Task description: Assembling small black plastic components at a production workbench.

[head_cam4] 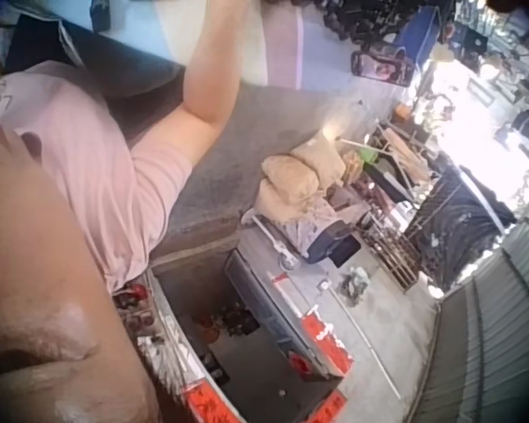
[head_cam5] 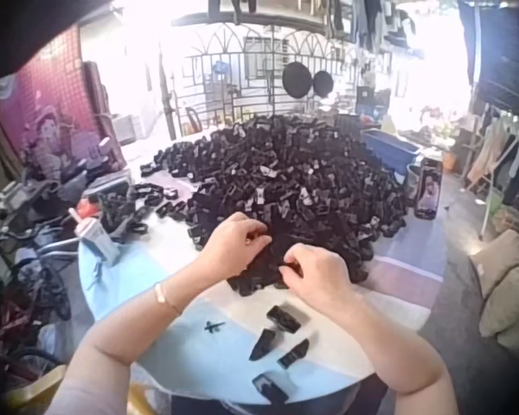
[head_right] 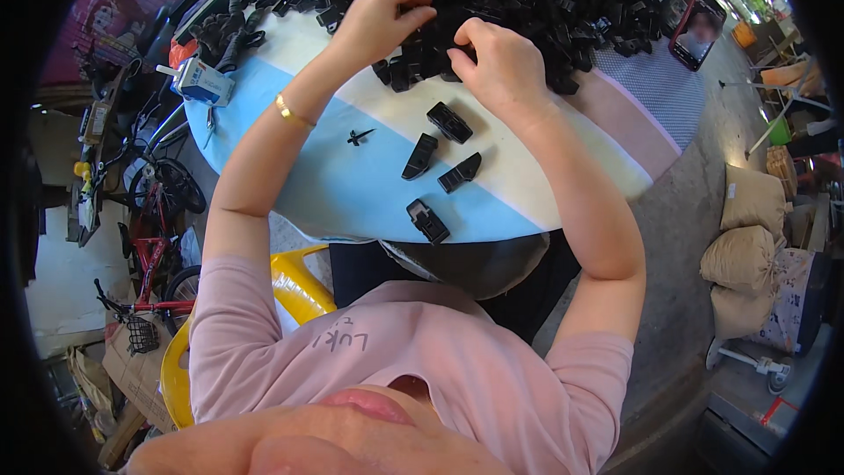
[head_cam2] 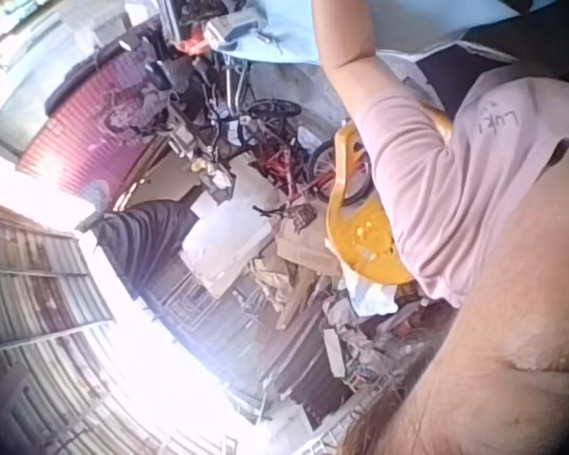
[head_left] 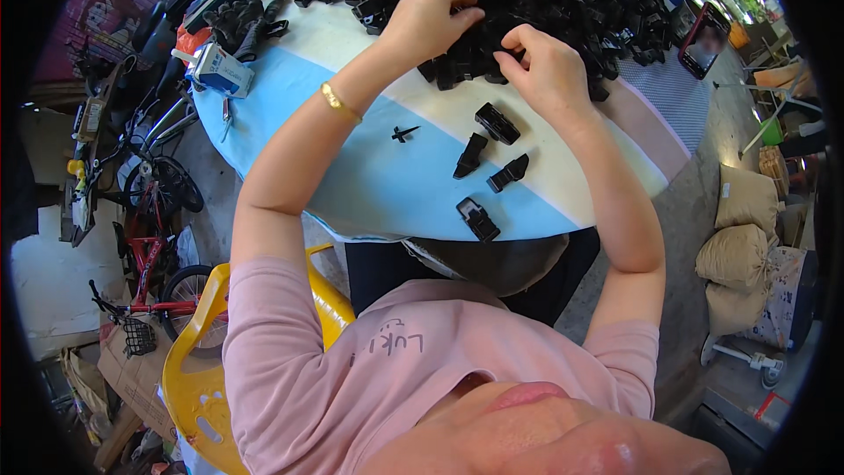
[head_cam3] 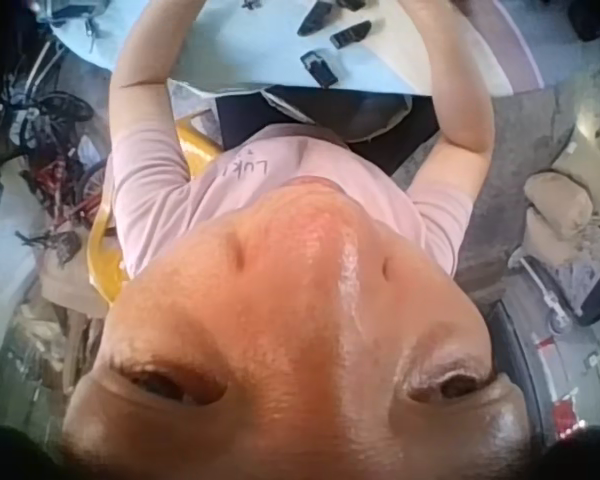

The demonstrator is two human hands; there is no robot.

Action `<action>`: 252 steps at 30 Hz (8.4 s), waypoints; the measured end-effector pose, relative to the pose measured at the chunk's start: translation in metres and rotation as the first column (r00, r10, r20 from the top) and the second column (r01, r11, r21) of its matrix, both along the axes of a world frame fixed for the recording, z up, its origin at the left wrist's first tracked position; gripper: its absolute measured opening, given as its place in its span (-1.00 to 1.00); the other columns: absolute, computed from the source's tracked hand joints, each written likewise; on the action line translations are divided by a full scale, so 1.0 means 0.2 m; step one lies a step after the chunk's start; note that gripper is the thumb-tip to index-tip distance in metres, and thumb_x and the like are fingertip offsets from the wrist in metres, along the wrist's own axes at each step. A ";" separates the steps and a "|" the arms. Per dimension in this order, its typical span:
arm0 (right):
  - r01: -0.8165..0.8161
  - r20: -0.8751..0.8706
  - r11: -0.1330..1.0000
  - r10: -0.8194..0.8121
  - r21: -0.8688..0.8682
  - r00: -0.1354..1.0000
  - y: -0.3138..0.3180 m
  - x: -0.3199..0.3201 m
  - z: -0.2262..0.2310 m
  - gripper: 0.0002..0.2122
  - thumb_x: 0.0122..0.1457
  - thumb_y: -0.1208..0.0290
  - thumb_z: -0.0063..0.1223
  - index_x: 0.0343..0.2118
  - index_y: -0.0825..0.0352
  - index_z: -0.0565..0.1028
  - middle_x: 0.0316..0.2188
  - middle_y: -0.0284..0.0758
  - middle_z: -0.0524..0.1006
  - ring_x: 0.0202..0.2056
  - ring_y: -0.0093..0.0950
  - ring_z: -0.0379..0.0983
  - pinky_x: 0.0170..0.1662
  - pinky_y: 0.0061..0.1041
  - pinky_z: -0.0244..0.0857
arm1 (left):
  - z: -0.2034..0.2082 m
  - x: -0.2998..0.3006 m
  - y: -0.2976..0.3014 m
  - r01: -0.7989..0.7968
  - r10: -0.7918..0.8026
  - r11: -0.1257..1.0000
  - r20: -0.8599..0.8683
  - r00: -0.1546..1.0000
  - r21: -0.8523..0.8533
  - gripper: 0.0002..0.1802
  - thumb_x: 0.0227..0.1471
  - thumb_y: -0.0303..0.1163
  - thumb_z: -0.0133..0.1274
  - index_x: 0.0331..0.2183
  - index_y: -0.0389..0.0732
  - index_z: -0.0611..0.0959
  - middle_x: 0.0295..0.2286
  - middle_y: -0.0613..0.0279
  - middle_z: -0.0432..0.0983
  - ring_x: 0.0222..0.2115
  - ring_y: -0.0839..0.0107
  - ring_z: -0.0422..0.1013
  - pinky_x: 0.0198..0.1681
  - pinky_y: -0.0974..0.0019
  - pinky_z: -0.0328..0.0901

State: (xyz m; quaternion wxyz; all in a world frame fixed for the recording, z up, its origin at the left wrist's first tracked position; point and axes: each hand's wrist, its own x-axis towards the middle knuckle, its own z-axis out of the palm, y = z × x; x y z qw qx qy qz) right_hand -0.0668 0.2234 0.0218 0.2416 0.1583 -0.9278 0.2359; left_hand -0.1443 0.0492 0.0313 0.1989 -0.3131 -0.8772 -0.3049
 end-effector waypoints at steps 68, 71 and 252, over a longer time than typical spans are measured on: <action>-0.325 -0.134 0.832 0.297 -0.450 0.945 0.03 0.07 0.14 -0.86 -0.02 0.72 0.07 -0.37 0.40 0.52 -0.38 -0.38 0.42 -0.40 -0.65 0.39 -0.36 -0.74 0.29 | 0.10 0.23 -0.05 0.143 -0.590 0.780 0.641 0.490 0.609 -0.58 0.13 -0.32 -0.08 -0.01 -0.33 0.40 -0.38 0.33 0.44 -0.48 0.60 0.38 -0.40 0.55 0.28; -0.332 -0.220 0.853 0.262 -0.401 0.940 0.01 0.07 0.11 -0.84 -0.06 0.71 0.11 -0.37 0.39 0.52 -0.40 -0.36 0.41 -0.45 -0.64 0.39 -0.41 -0.73 0.29 | 0.11 0.27 -0.04 0.222 -0.517 0.837 0.590 0.620 0.500 -0.57 0.08 -0.34 0.01 -0.04 -0.35 0.42 -0.38 0.35 0.45 -0.48 0.65 0.36 -0.41 0.58 0.27; -0.128 0.132 0.755 0.275 -0.643 0.952 -0.05 0.11 0.09 -0.69 0.05 0.56 0.11 -0.10 0.40 0.43 -0.29 -0.32 0.53 -0.24 -0.61 0.45 -0.15 -0.66 0.32 | 0.03 0.35 -0.06 -0.073 -0.521 0.664 0.529 0.670 0.745 -0.55 -0.09 -0.53 0.16 -0.10 -0.34 0.49 -0.45 0.33 0.49 -0.42 0.62 0.40 -0.32 0.53 0.31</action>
